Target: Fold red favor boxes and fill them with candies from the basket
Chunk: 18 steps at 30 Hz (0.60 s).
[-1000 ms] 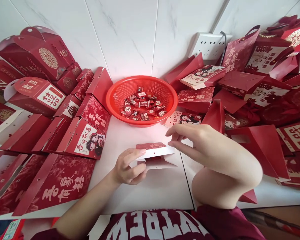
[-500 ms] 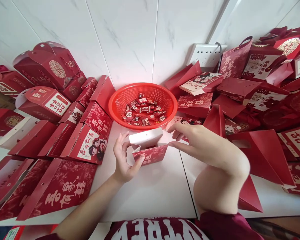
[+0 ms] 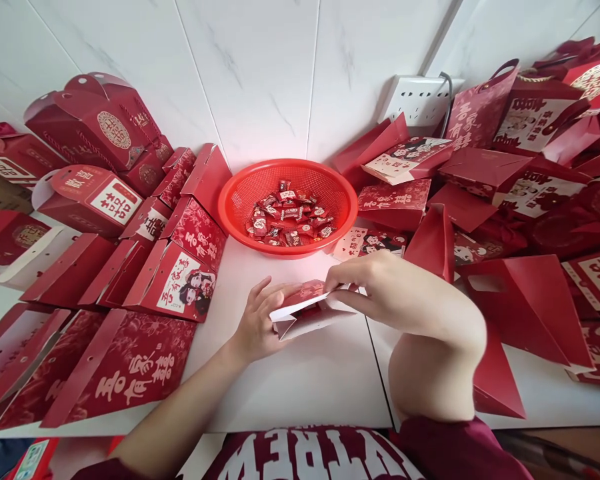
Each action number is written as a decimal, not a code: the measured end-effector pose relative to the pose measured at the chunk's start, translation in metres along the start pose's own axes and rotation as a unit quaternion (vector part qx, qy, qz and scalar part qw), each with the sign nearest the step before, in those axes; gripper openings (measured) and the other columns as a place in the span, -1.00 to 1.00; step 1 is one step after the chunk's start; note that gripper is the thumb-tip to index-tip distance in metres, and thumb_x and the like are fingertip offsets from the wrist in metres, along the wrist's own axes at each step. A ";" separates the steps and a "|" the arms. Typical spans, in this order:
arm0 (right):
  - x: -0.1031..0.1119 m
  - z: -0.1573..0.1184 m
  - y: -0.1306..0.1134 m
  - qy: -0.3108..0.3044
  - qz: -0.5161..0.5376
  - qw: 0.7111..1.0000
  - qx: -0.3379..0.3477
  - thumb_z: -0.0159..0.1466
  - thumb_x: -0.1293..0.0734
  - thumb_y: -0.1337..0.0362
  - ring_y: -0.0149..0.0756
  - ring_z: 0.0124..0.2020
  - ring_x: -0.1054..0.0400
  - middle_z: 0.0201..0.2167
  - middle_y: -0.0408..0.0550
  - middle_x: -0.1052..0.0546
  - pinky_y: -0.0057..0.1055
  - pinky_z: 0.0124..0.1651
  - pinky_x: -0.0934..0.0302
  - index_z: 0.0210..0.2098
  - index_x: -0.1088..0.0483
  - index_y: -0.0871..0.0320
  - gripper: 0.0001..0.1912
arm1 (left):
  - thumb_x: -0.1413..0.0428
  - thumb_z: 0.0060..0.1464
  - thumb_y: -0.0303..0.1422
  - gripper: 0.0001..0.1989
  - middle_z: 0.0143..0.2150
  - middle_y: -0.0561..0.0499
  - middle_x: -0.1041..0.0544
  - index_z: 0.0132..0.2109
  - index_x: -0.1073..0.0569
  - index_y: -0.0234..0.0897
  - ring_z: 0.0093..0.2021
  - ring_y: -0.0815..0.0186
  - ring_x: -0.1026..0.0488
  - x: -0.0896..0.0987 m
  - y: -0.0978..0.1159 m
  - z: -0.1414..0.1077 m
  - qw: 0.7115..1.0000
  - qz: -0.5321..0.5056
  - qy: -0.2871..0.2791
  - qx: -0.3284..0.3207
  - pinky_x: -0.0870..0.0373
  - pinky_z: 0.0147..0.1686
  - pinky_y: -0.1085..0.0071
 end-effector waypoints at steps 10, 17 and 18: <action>-0.007 0.011 -0.003 -0.004 -0.012 1.000 -0.013 0.33 -0.22 0.42 -0.42 -0.46 -0.27 -0.43 -0.13 -0.50 -0.45 -0.36 -0.03 -0.39 -0.38 0.17 -0.81 | -0.28 -0.03 -0.37 0.02 0.13 -0.36 -0.41 0.39 0.20 -0.29 0.11 0.05 -0.41 0.001 -0.015 -0.007 0.998 0.008 0.020 0.065 -0.30 0.11 -0.08; -0.005 0.010 -0.005 0.003 0.009 1.000 0.001 0.35 -0.20 0.41 -0.42 -0.47 -0.26 -0.43 -0.15 -0.50 -0.45 -0.35 -0.05 -0.35 -0.39 0.16 -0.81 | -0.16 0.07 -0.42 -0.30 0.08 -0.26 -0.44 0.31 -0.09 -0.28 0.09 0.11 -0.42 0.009 -0.017 -0.010 0.983 -0.109 0.051 0.140 -0.33 0.11 0.05; -0.006 0.010 -0.004 0.000 0.014 1.000 0.001 0.35 -0.20 0.40 -0.41 -0.45 -0.28 -0.41 -0.15 -0.51 -0.45 -0.34 -0.06 -0.32 -0.41 0.16 -0.82 | -0.13 0.10 -0.43 -0.41 0.06 -0.23 -0.45 0.26 -0.18 -0.29 0.07 0.13 -0.43 0.010 -0.020 -0.011 0.975 -0.133 0.056 0.169 -0.36 0.09 0.11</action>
Point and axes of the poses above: each hand's wrist, its own z-axis towards the middle knuckle, its own x-axis out of the back of the hand, y = z × x, the point moved 7 cm from there along z, towards the middle knuckle
